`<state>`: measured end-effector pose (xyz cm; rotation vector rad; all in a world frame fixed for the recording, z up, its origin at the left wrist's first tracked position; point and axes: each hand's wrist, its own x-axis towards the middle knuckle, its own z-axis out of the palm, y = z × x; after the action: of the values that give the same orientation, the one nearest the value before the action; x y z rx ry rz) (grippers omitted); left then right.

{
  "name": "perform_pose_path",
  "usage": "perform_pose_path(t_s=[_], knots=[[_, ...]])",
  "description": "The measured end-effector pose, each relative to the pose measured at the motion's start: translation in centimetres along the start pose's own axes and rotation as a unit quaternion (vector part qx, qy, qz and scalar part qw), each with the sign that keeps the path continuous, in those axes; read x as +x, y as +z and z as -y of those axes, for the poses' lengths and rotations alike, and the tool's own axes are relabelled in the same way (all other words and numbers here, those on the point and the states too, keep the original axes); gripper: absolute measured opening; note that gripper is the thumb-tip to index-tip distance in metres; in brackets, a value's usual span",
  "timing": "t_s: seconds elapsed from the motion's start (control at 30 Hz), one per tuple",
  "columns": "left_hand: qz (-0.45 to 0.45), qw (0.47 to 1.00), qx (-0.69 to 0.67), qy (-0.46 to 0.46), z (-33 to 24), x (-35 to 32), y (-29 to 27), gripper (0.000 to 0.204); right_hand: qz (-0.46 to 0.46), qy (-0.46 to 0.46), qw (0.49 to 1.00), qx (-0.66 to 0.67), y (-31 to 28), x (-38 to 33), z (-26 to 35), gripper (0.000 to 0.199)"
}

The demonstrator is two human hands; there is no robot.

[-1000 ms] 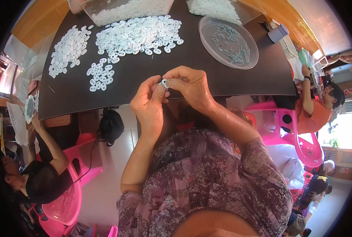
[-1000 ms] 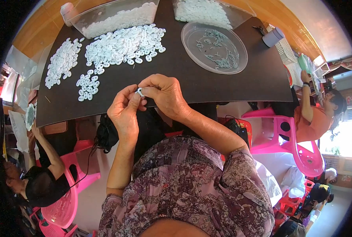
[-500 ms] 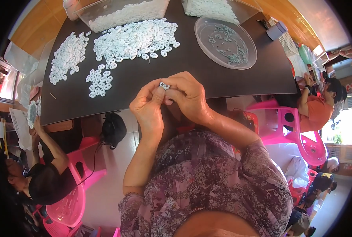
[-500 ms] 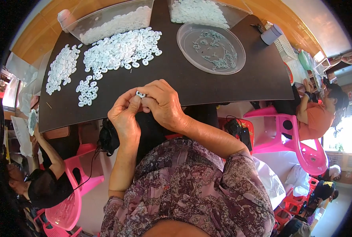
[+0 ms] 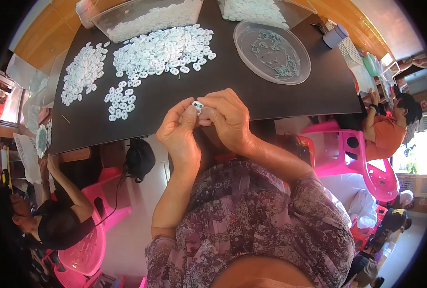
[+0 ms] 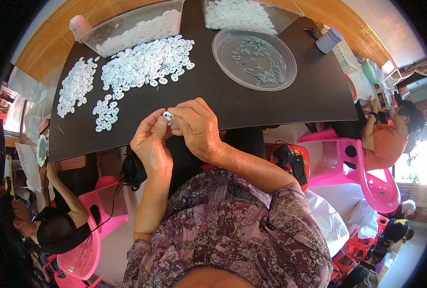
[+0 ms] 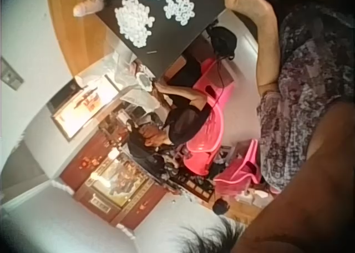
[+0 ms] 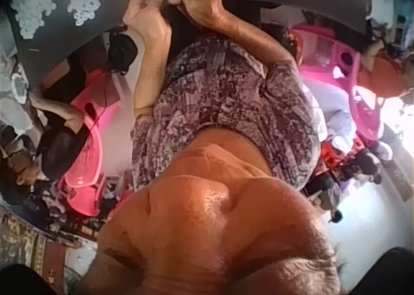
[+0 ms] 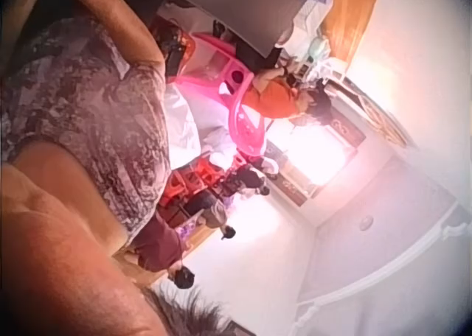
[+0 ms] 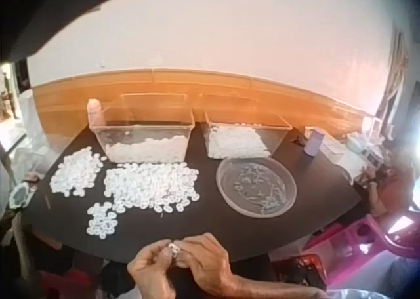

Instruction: Sorting and inspecting small white plastic components on a table in a workshop environment.

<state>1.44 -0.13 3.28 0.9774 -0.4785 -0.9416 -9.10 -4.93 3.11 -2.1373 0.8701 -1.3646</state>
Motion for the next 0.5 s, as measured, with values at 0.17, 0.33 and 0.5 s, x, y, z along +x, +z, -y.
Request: perform_pose_path(t_s=[0.17, 0.33, 0.5], knots=[[-0.008, 0.999, -0.042, -0.010, 0.0, -0.3, 0.2, 0.018, -0.035, -0.025, 0.999, -0.016, 0.5, -0.4, 0.1, 0.021], [-0.031, 0.997, -0.069, -0.012, 0.4, -0.2, 0.0, 0.021, -0.074, -0.063, 0.994, -0.039, 1.3, -0.4, 0.1, 0.022], [-0.040, 0.996, -0.071, -0.020, 0.3, -0.2, -0.3, 0.019, -0.059, -0.117, 0.990, -0.058, 1.6, -0.4, -0.2, 0.031]])
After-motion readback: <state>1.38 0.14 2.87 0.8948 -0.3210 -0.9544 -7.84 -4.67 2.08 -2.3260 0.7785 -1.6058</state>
